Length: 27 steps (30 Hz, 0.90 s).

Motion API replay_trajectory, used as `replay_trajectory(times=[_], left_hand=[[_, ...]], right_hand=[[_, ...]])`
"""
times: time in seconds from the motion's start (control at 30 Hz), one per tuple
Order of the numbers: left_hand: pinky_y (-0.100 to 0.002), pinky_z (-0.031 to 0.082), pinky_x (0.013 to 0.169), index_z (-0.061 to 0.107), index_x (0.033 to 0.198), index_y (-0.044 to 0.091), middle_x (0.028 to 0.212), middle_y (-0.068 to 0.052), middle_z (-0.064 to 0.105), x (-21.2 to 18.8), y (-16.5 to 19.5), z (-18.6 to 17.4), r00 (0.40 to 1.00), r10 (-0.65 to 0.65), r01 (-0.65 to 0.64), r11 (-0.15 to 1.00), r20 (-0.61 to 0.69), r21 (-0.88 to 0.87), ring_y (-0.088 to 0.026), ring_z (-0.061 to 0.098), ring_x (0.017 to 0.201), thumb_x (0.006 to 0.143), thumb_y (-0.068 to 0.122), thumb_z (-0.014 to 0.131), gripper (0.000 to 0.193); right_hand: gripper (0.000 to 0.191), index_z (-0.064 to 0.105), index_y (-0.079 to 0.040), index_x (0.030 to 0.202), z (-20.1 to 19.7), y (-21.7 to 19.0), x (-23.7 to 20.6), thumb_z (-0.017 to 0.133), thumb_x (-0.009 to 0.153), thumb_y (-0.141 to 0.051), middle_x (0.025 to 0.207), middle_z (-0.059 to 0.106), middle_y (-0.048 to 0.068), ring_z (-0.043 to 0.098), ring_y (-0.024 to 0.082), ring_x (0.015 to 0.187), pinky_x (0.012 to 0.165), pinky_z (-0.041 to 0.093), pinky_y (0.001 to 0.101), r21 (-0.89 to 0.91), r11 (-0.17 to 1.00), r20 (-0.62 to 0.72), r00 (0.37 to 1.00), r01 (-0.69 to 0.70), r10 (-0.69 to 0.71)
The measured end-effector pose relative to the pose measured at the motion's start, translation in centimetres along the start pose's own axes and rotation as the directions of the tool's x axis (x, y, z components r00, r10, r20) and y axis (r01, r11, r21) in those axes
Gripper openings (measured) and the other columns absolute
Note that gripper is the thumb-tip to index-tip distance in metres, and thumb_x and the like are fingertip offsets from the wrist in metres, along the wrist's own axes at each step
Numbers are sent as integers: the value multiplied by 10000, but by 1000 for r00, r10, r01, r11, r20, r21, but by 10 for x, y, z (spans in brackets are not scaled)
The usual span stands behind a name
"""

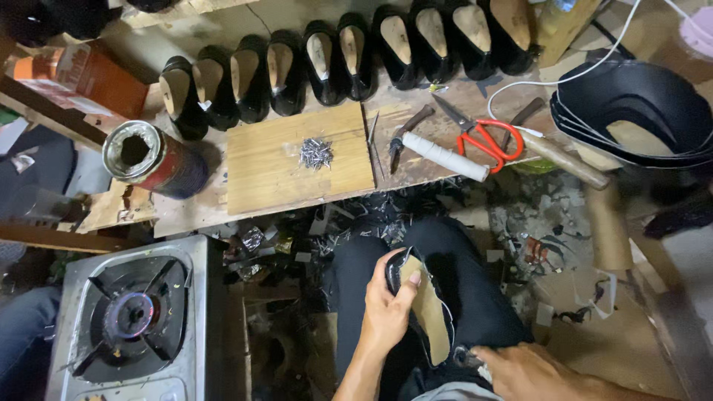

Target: The person selects a black shoe with a wooden last from a shelf and uses a hammer to drive nails into the sole. They repeatedly tap the shoe's edge and sole, then place the finished shoe on a nearby stack and pick up another shoe to continue the process.

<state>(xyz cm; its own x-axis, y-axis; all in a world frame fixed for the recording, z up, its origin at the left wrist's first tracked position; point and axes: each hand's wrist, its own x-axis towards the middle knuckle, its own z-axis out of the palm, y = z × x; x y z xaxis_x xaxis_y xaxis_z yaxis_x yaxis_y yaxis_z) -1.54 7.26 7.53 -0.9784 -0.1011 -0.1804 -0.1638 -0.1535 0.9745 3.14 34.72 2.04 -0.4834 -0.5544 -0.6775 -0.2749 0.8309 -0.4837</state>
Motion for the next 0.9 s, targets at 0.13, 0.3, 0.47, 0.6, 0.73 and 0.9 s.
replay_trajectory(times=[0.13,0.3,0.47,0.6,0.73,0.9], left_hand=[[-280,542,871,605,1289,21,1023,-58,740,-2,4,0,1000,14,-12,997,-26,74,-119,672,946,918,149,677,400],[-281,553,853,593,1289,23,1003,-52,748,-3,3,8,999,34,-36,994,23,99,-112,681,923,918,137,671,395],[-271,557,811,572,1307,17,990,-56,747,-5,4,14,998,3,-3,1000,66,-6,-98,670,892,934,128,671,401],[-240,553,747,570,1317,9,973,-49,753,-9,9,13,996,65,-70,995,65,74,-69,664,840,944,110,671,400],[-233,503,571,569,1328,23,857,-30,746,-16,15,16,997,-6,-5,990,75,139,-46,593,646,920,119,673,432],[-251,487,525,573,1336,10,811,-54,732,-22,23,23,992,73,-94,972,102,215,-63,570,565,928,133,674,438]], right_hand=[[511,700,-95,1324,-34,-21,-20,755,830,-214,874,737,62,668,145,734,696,547,314,705,702,-170,985,97,35],[360,731,-63,1206,-92,-25,-31,714,909,-267,902,695,39,618,143,802,733,557,300,572,761,-318,938,306,-139],[471,525,-7,1369,-128,-38,-43,678,977,-219,982,740,165,739,191,750,666,619,316,856,423,-251,955,296,-160],[718,365,-101,1610,-141,-53,-48,709,983,-167,1023,601,111,619,129,710,584,506,261,776,50,-560,724,629,-402],[395,555,-54,1265,-141,-59,-34,686,922,-200,818,691,124,655,167,625,549,532,306,778,618,-109,993,113,-44],[263,741,-50,1056,-144,-54,-24,626,894,-223,894,763,31,704,111,840,759,578,299,612,779,-38,989,136,-143]])
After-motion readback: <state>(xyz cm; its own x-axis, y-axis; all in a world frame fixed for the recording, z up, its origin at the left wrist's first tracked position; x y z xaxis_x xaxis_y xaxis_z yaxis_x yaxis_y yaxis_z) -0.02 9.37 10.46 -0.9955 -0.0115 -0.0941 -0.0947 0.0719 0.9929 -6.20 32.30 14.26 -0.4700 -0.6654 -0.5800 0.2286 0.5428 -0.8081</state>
